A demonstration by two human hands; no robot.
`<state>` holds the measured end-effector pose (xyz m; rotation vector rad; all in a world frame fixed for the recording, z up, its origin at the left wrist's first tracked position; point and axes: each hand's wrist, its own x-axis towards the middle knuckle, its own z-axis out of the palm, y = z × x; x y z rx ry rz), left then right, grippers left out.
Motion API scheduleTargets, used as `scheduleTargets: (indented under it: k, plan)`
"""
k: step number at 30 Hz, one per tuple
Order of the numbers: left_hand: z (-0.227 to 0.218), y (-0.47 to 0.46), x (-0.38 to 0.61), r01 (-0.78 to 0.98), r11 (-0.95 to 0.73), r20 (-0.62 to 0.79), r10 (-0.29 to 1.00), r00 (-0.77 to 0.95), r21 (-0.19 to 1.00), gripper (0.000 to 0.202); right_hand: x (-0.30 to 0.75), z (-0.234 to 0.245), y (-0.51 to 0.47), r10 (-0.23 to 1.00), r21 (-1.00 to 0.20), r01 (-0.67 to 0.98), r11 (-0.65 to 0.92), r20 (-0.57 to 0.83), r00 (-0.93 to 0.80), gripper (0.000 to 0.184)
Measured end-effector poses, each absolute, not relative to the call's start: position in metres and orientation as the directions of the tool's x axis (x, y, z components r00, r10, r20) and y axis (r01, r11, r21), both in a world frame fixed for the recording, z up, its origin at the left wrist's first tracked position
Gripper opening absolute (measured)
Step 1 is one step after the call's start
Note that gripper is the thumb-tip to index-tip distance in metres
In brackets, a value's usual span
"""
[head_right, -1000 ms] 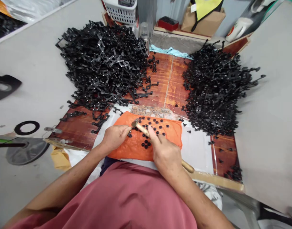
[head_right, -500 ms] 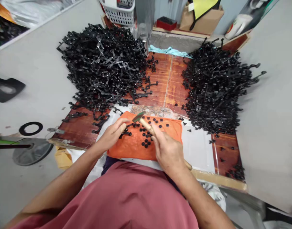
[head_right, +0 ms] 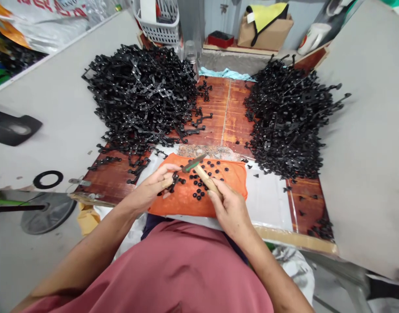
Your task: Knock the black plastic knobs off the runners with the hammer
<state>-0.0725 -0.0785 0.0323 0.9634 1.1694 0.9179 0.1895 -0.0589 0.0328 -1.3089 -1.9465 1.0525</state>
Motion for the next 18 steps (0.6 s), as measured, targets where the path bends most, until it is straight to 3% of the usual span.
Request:
scheduleTargets:
  k: [3,6,9,12,15,18]
  plan:
    - [0.037,-0.083,-0.06,-0.042,0.35,-0.321,0.896,0.306,0.936,0.062,0.174,0.039,-0.044,0.922,-0.897,0.383,0.221,0.064,-0.382,0.044]
    - [0.038,-0.084,-0.054,-0.047,0.337,-0.3,0.886,0.354,0.94,0.065,0.161,0.038,-0.035,0.855,-0.967,0.254,0.026,-0.11,-0.507,0.041]
    - [0.034,-0.083,-0.056,-0.124,0.278,-0.267,0.958,0.1,0.952,0.059,0.155,0.035,-0.038,0.811,-0.965,0.182,-0.188,-0.258,-0.525,0.027]
    - [0.027,-0.083,-0.06,-0.173,0.131,-0.177,0.943,-0.282,0.976,0.051,0.151,0.035,-0.045,0.874,-0.966,0.143,-0.213,-0.254,-0.413,0.026]
    - [0.017,-0.085,-0.059,-0.163,0.117,-0.171,0.915,-0.367,0.98,0.05,0.146,0.033,-0.047,0.912,-0.973,0.139,-0.184,-0.222,-0.346,0.026]
    - [0.01,-0.087,-0.06,0.002,0.145,-0.133,0.911,-0.389,0.989,0.042,0.145,0.026,-0.046,0.928,-0.975,0.164,-0.152,-0.198,-0.317,0.025]
